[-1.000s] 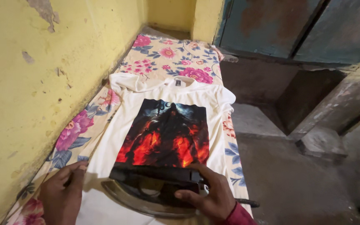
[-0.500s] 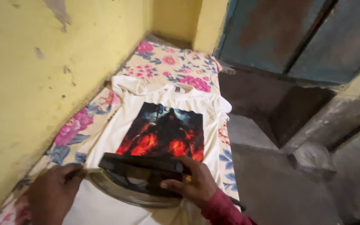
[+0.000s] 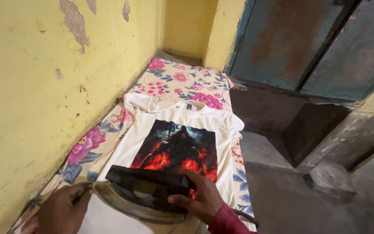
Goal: The person irons a white t-shirt with a graphic print laid out on a floral-patterned surface. They use a black electric iron to smooth the fabric, moving it back and forth across the shirt's body and sleeves while holding the garment in place with their left hand.
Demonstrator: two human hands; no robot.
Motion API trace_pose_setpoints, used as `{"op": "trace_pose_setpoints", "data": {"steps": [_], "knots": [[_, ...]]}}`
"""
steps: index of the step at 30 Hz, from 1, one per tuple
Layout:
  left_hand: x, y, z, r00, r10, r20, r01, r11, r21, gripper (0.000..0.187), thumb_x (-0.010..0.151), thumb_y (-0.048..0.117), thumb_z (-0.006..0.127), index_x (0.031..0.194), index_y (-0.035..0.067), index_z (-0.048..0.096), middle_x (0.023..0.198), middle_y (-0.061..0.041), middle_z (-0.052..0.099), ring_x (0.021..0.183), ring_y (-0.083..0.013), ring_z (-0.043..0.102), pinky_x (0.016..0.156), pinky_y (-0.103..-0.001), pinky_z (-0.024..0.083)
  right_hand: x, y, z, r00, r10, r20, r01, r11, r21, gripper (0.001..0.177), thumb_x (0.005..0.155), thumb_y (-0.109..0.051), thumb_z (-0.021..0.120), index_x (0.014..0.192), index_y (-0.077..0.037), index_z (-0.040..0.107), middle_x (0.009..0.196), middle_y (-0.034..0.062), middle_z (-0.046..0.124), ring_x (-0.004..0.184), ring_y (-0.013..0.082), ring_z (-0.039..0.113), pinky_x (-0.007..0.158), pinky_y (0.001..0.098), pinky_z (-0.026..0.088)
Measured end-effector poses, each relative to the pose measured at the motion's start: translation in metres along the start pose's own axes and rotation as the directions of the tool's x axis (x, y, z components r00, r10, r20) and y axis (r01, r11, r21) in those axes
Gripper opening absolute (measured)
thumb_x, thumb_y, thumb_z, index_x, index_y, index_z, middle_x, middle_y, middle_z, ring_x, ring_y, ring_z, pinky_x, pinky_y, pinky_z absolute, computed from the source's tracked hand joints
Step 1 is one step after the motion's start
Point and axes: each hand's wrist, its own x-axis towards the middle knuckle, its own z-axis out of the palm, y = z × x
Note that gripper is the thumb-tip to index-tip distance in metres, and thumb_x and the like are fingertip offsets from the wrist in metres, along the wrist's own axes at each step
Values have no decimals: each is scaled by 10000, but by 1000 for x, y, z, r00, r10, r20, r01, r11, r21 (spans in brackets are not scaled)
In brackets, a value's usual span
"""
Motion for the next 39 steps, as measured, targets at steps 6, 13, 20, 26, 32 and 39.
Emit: {"op": "trace_pose_setpoints", "data": {"steps": [6,13,20,26,32,39], "knots": [[12,-16,4,993,-26,113,30,999,-34,297,857,319,758,1087,141,818,889,-113,826,815,-225,816,777,-362,616,-3,2,-17,995,52,86,-53,999,9,651,724,-370,885,1259,-72,664,995,97,774,930,198,752,807,340,579],[44,-63,27,966,4,259,-5,1000,2,322,852,336,783,1113,151,825,866,-122,795,803,-208,769,798,-337,629,-9,11,-32,996,-8,85,5,999,35,601,744,-338,879,1235,-58,673,989,102,786,952,194,767,836,334,580],[51,-84,45,945,-95,311,108,994,-26,334,888,325,787,1149,119,814,783,-174,778,718,-253,745,728,-383,636,14,6,3,1000,-31,-3,32,997,66,624,736,-304,900,1245,-54,639,995,79,743,925,155,727,771,311,582],[52,-84,41,922,-57,383,94,993,-77,323,905,337,761,1120,98,797,798,-169,728,729,-262,726,708,-387,629,-1,3,-23,993,21,116,-41,984,173,547,766,-278,890,1209,-49,664,923,68,756,824,111,687,728,298,584],[32,-46,27,980,-102,172,88,992,87,305,870,360,790,1084,147,836,871,-119,819,844,-221,788,845,-363,607,7,-11,-19,956,281,90,-288,954,84,523,710,-238,870,1168,-64,685,799,53,732,654,138,682,588,333,557],[49,-79,44,961,-5,277,48,988,-148,356,834,317,843,1073,55,808,807,-117,801,725,-173,778,739,-318,625,16,8,-13,997,-79,18,77,995,57,504,782,-274,907,1165,-29,690,799,46,717,688,131,709,596,306,562]]}}
